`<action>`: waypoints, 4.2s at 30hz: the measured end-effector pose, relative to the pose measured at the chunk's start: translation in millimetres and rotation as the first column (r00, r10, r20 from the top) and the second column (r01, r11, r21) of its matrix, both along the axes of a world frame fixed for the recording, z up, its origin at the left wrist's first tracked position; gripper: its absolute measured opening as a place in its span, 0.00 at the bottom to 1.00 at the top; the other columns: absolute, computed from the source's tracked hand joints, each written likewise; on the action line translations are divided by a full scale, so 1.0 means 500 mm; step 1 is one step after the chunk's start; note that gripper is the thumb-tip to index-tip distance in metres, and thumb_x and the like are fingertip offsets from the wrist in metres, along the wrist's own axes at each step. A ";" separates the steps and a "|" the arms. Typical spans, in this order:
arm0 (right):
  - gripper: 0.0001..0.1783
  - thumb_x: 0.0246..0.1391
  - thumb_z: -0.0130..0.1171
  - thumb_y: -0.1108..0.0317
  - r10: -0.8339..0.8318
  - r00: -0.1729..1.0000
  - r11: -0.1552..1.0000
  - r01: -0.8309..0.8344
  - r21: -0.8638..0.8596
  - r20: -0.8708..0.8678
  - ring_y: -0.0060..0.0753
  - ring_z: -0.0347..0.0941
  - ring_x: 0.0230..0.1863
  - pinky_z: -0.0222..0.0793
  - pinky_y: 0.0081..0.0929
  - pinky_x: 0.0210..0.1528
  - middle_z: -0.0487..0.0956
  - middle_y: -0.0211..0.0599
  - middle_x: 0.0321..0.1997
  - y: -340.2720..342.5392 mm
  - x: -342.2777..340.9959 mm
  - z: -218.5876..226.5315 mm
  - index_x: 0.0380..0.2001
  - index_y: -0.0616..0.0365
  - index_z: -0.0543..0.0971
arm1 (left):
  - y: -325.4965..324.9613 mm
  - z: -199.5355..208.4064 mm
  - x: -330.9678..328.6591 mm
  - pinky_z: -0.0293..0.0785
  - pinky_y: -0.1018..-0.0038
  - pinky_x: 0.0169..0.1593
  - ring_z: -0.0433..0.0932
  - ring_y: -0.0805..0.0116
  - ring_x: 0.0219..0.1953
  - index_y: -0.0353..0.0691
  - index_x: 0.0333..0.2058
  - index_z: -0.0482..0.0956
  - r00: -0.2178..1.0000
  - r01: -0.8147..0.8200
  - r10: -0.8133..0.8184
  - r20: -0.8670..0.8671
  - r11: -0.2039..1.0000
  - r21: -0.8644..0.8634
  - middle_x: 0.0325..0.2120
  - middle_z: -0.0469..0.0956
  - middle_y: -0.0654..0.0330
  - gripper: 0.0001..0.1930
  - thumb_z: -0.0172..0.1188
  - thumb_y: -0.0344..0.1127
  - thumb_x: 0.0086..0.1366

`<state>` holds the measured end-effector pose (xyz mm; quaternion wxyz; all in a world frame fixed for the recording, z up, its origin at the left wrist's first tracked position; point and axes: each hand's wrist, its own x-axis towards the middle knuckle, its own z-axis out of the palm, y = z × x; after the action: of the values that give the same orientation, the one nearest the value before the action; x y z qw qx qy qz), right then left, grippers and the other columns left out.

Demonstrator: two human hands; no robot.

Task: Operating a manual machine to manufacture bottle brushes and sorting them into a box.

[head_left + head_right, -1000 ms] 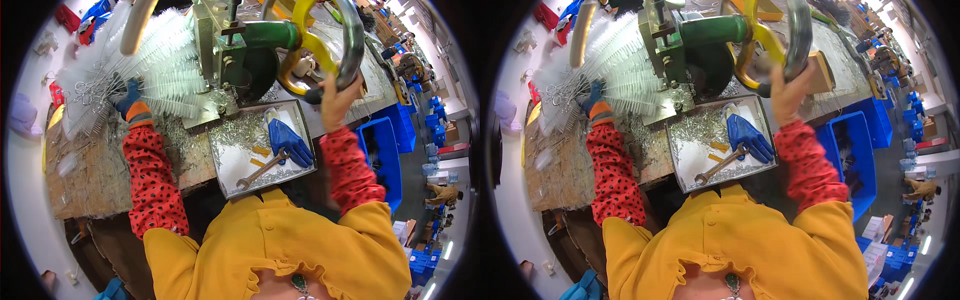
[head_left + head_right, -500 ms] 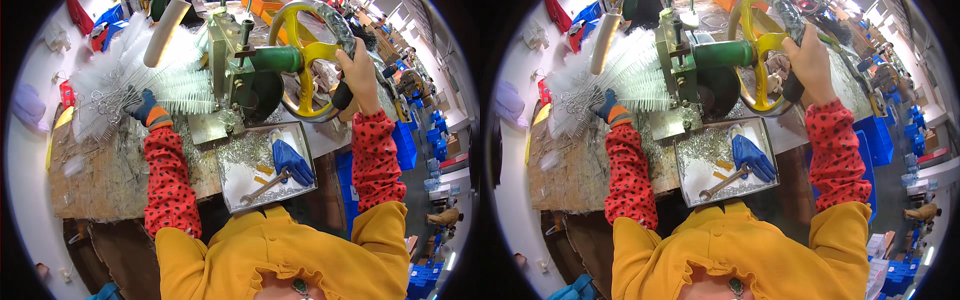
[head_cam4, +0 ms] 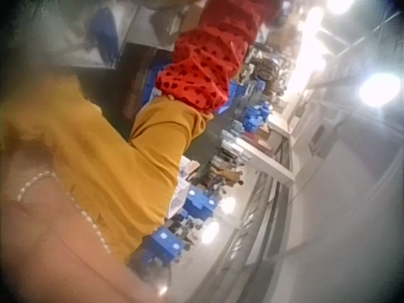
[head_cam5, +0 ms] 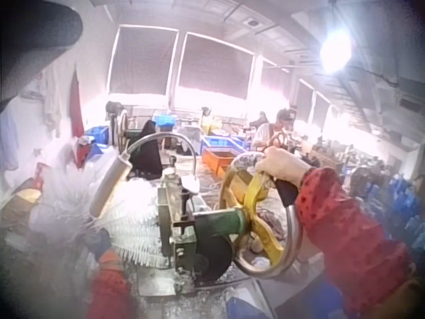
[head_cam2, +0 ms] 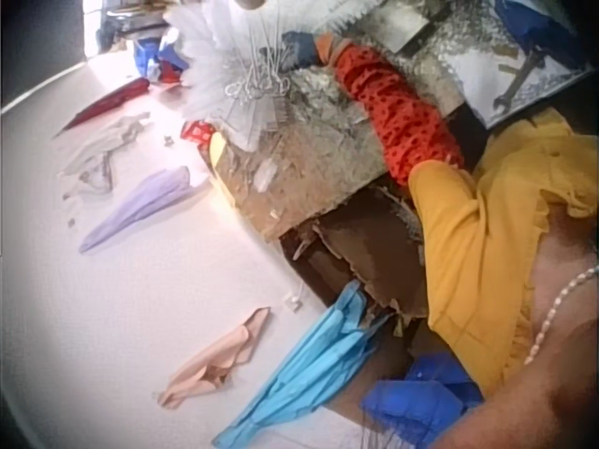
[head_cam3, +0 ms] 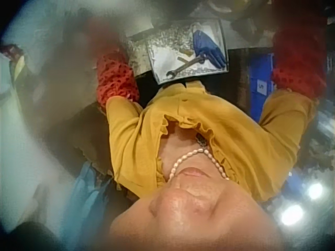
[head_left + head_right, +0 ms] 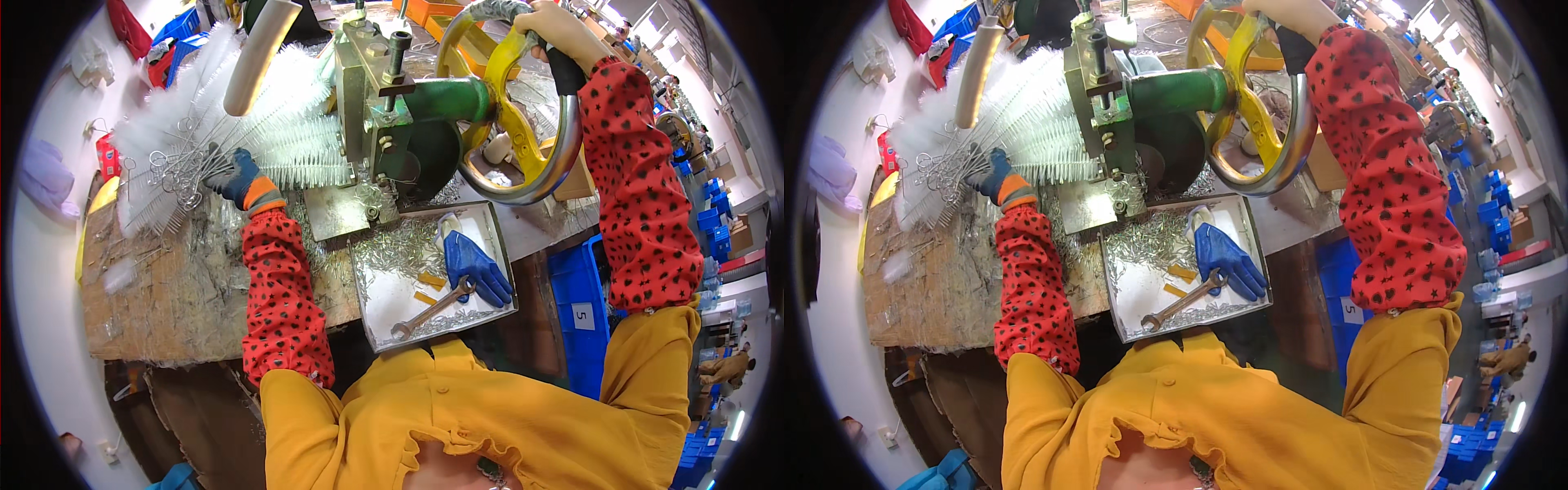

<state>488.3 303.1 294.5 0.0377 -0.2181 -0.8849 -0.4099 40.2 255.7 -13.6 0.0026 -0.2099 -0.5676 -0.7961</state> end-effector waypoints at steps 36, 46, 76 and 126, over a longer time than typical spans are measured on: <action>0.16 0.55 0.53 0.56 0.125 0.964 0.714 -0.251 -0.653 -0.234 0.43 0.68 0.56 0.66 0.38 0.53 0.74 0.45 0.50 -0.149 -0.894 -0.377 0.34 0.58 0.77 | -0.084 -0.099 -0.050 0.74 0.64 0.48 0.76 0.55 0.42 0.31 0.48 0.67 0.960 0.245 -0.269 0.072 0.693 -0.678 0.40 0.76 0.50 0.39 0.68 0.56 0.46; 0.24 0.52 0.57 0.50 0.397 0.808 0.732 -0.565 -0.382 -0.436 0.47 0.62 0.64 0.45 0.51 0.69 0.72 0.46 0.58 -0.436 -0.767 -0.240 0.46 0.55 0.78 | -0.289 -0.083 -0.087 0.73 0.67 0.45 0.75 0.63 0.35 0.34 0.40 0.71 0.866 0.449 -0.499 -0.006 0.785 -0.428 0.32 0.75 0.56 0.25 0.64 0.49 0.53; 0.15 0.49 0.61 0.70 0.244 0.934 0.183 -0.310 -0.933 -0.262 0.40 0.74 0.36 0.68 0.35 0.44 0.77 0.36 0.32 -0.674 -0.570 -0.549 0.42 0.57 0.76 | -1.181 -0.352 -0.275 0.60 0.61 0.54 0.70 0.62 0.43 0.49 0.28 0.75 0.788 -0.479 -0.420 -0.450 0.042 -0.877 0.31 0.74 0.62 0.04 0.52 0.36 0.56; 0.22 0.52 0.50 0.64 0.306 0.944 0.929 -0.268 -0.255 0.121 0.33 0.65 0.56 0.60 0.32 0.56 0.71 0.33 0.53 0.087 -0.808 -0.490 0.51 0.57 0.70 | -0.514 -0.101 -0.271 0.60 0.59 0.63 0.64 0.48 0.60 0.38 0.51 0.73 0.718 -0.167 -0.441 -0.539 0.642 -0.748 0.59 0.65 0.46 0.24 0.62 0.36 0.54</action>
<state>84.3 346.4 49.7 0.0009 -0.0558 -0.9497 -0.3082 -95.2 -1.5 -63.9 0.0572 -0.5137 -0.7822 -0.3478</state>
